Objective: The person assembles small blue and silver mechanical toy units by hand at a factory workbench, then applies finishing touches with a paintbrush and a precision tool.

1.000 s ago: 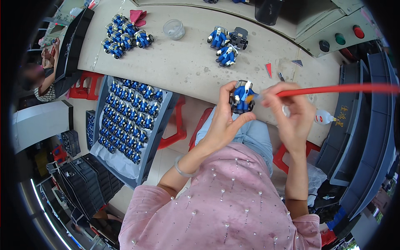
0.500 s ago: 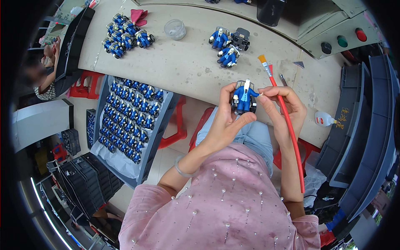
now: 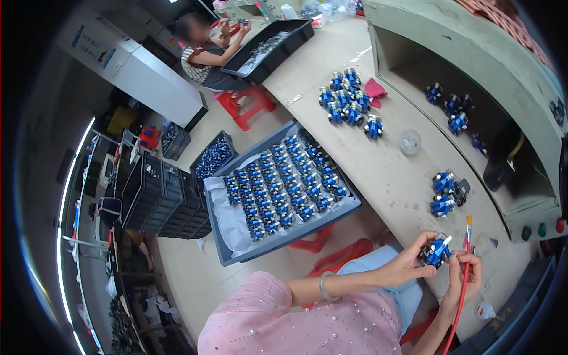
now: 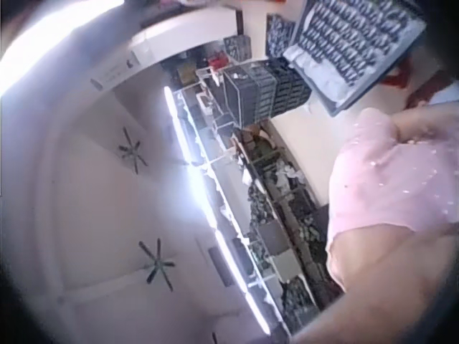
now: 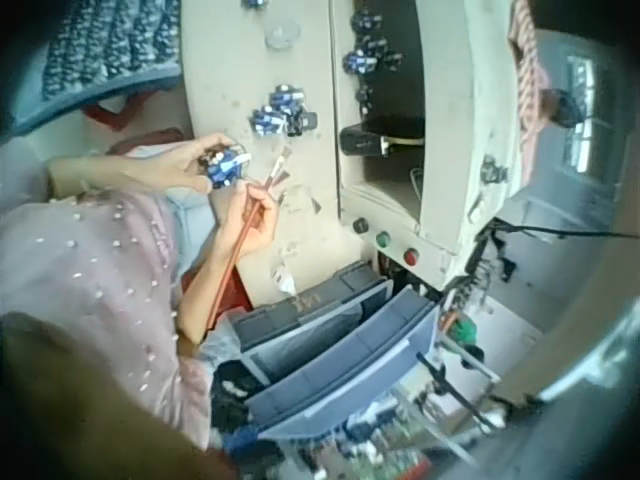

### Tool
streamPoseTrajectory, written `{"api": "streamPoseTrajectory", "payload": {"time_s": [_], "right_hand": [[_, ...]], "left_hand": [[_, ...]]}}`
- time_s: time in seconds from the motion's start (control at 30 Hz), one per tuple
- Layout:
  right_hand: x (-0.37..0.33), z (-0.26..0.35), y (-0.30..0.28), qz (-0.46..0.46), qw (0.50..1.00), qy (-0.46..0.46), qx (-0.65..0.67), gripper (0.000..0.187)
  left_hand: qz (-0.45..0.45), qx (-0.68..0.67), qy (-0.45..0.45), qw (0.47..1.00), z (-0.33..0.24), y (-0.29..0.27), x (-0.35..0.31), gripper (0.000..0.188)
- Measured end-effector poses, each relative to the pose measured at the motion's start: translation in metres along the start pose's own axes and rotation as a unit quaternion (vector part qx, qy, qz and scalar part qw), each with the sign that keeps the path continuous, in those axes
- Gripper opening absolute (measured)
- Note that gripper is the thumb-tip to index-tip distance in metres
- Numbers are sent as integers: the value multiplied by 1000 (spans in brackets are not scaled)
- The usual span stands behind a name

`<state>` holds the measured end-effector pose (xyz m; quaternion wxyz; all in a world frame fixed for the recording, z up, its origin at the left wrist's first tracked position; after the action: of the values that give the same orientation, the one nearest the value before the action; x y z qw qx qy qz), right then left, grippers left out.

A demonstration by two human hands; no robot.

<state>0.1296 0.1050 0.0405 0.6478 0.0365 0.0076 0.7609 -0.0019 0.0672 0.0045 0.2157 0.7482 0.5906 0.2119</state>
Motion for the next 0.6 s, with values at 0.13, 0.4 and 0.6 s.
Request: {"api": "streamPoseTrajectory", "payload": {"time_s": [0.13, 0.4, 0.6], "right_hand": [[8, 5, 8, 10, 1000, 2, 10, 14], [14, 10, 18, 17, 1000, -10, -2, 16], [12, 10, 21, 20, 1000, -2, -14, 16]], "left_hand": [[61, -167, -3, 984, -2, -9, 0, 57], [78, -279, -42, 956, -8, -16, 4, 46], [86, -272, -47, 957, -10, -18, 3, 45]]}}
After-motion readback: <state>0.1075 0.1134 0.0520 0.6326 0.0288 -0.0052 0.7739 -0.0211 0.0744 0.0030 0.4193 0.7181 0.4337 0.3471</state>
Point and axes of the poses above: each hand's wrist, its own x-axis towards the middle knuckle, its own y-axis out of the palm, z = x × y, the point moved 8 cm from there along x, towards the middle knuckle, and after that the axes turned 6 degrees about z, right-handed, at the moved point
